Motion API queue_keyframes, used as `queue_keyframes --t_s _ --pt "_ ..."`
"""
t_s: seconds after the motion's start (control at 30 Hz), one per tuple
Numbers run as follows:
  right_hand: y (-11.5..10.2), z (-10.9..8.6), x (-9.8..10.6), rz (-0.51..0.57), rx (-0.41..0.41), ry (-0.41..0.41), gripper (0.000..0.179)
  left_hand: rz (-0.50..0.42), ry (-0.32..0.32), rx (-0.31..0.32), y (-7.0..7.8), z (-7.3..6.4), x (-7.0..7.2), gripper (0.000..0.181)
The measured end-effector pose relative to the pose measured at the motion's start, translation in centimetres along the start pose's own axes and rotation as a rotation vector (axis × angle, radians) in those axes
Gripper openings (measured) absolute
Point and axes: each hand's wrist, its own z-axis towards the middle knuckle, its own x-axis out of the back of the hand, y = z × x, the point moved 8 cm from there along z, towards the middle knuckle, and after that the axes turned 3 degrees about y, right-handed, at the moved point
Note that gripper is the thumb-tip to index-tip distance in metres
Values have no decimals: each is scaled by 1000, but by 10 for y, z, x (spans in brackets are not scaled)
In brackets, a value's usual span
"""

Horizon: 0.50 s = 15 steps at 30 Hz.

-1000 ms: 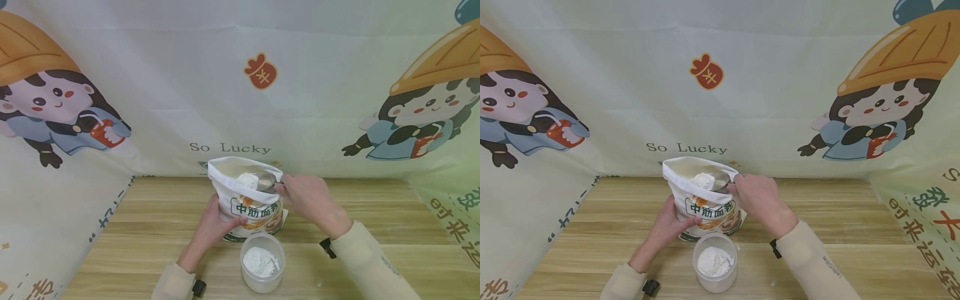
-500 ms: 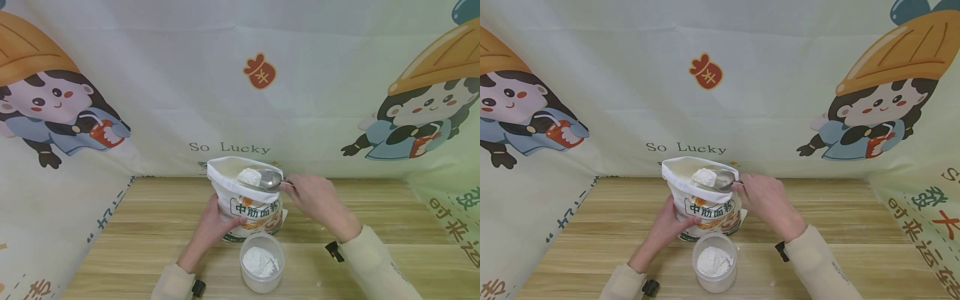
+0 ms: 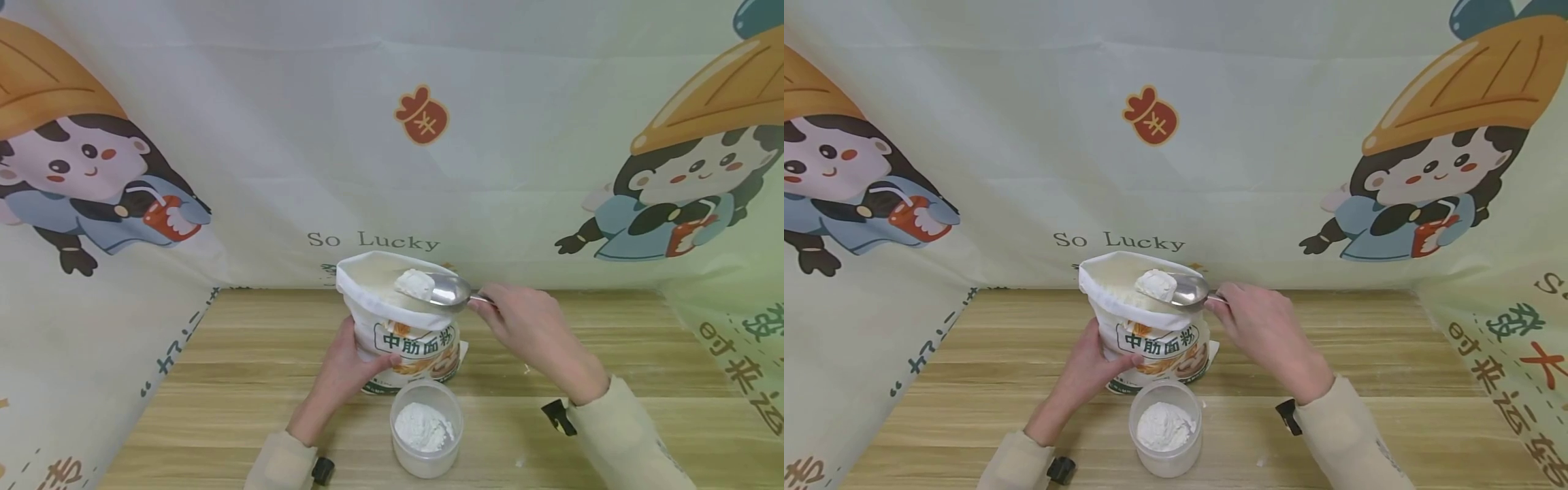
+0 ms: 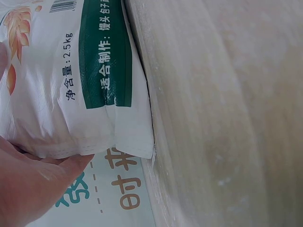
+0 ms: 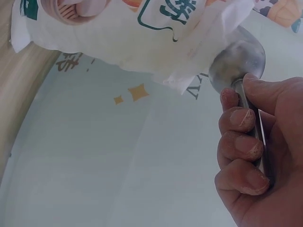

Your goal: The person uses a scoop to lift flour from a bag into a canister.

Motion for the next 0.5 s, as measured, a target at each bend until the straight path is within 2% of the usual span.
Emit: queue_keyframes --t_s 0.17,0.5 --pt "1 -6 8 5 3 28 25 -21 -6 3 -1 0 -1 98" --pt "2 -19 18 19 22 74 18 -7 0 0 -1 0 -1 97"
